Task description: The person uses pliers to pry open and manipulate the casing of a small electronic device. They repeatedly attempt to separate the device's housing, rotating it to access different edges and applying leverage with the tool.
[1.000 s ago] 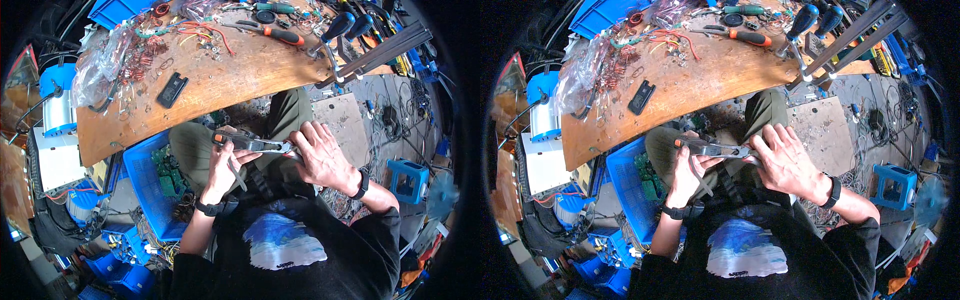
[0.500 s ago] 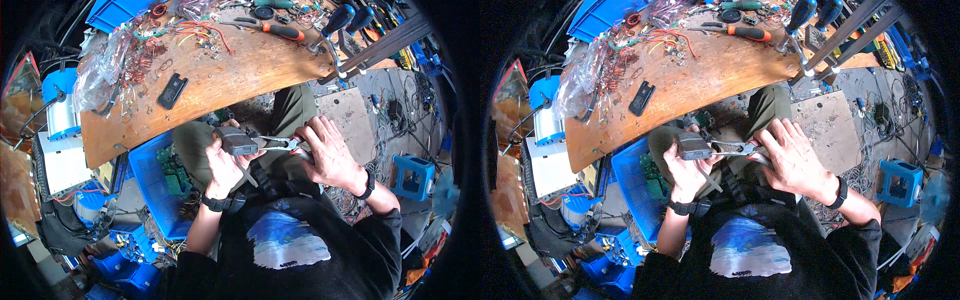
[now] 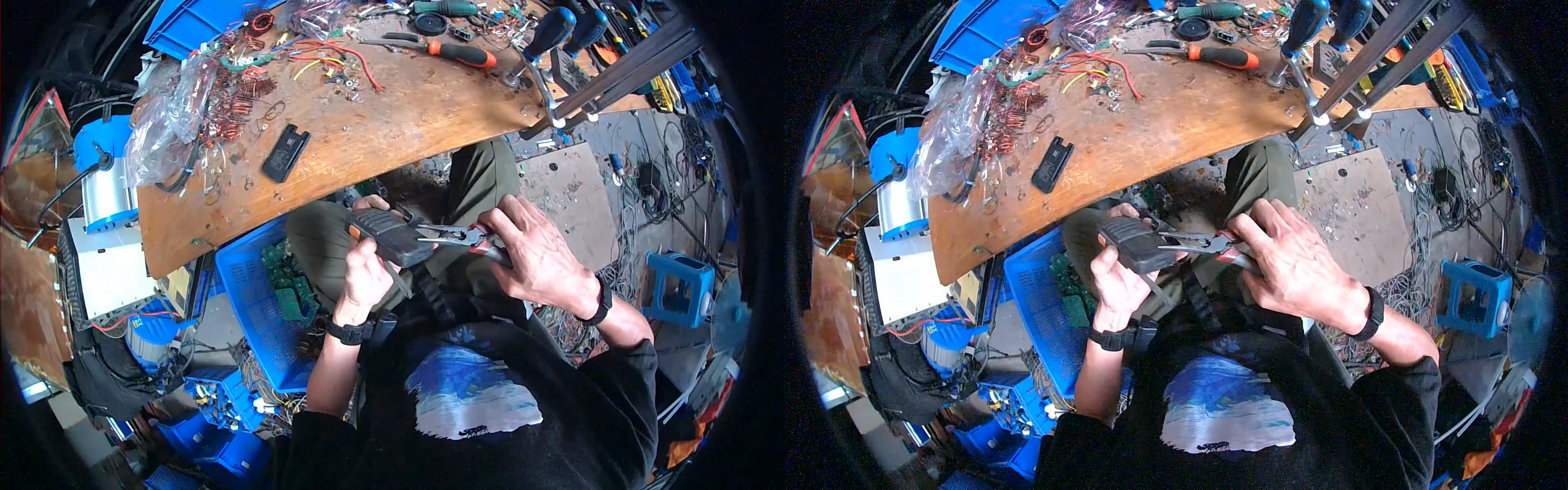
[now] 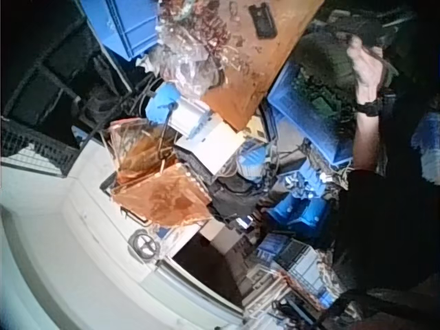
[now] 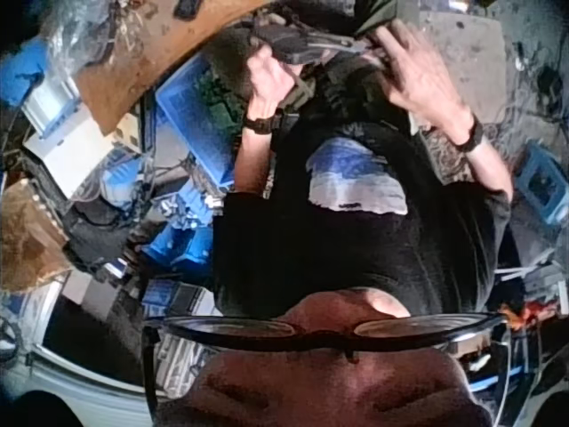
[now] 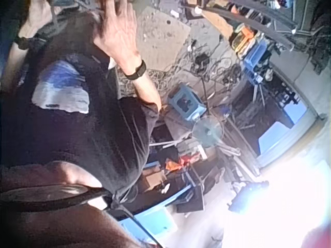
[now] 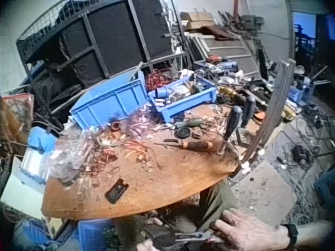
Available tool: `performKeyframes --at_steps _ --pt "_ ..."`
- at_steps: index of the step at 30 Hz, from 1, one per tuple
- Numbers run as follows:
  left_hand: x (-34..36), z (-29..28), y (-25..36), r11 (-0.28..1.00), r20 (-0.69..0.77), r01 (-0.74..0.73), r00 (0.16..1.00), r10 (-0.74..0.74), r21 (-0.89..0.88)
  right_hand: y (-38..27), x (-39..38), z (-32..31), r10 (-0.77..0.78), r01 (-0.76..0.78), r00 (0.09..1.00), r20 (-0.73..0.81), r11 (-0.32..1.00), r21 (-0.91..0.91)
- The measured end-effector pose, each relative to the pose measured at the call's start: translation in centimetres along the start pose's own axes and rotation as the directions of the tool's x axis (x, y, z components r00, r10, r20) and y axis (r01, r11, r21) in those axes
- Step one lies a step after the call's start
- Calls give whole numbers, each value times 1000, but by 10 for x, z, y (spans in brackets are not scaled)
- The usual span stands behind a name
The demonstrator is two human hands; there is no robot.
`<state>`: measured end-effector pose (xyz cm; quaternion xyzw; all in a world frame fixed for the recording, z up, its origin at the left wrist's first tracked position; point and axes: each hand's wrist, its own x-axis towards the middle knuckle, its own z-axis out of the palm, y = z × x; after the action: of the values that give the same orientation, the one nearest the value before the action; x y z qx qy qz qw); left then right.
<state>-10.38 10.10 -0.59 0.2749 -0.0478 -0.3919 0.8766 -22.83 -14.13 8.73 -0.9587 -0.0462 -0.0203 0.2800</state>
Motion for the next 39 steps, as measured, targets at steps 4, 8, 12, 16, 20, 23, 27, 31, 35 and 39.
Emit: performKeyframes --at_steps 4,8,12,16,20,23,27,31,35,39 --pt "4 12 6 979 6 -91 996 91 184 1 1 -4 56 -57 998 11 989 140" --pt "6 13 16 896 -61 -177 974 220 407 10 2 -12 163 -257 958 238 858 446" --pt "14 -7 26 781 22 -270 949 313 563 20 0 -7 135 -447 886 444 504 739" --pt "17 -13 28 791 -9 -254 950 312 557 23 10 -19 -44 -518 795 605 469 715" --pt "17 11 26 810 -140 -166 947 290 562 17 18 -23 -131 -576 725 676 423 700" --pt "18 17 26 842 -122 -156 960 253 517 24 19 -20 -172 -593 695 698 411 692" --pt "15 15 26 839 -170 -101 960 224 535 26 22 -21 -190 -656 673 715 295 695" --pt "12 12 28 829 -188 -67 961 203 555 27 21 -22 -196 -708 638 745 232 667" --pt "9 4 24 856 -184 -38 971 154 516 24 21 -22 -201 -722 623 756 224 655" --pt "8 2 20 892 -183 -23 976 118 452 22 19 -20 -185 -753 608 772 175 635"
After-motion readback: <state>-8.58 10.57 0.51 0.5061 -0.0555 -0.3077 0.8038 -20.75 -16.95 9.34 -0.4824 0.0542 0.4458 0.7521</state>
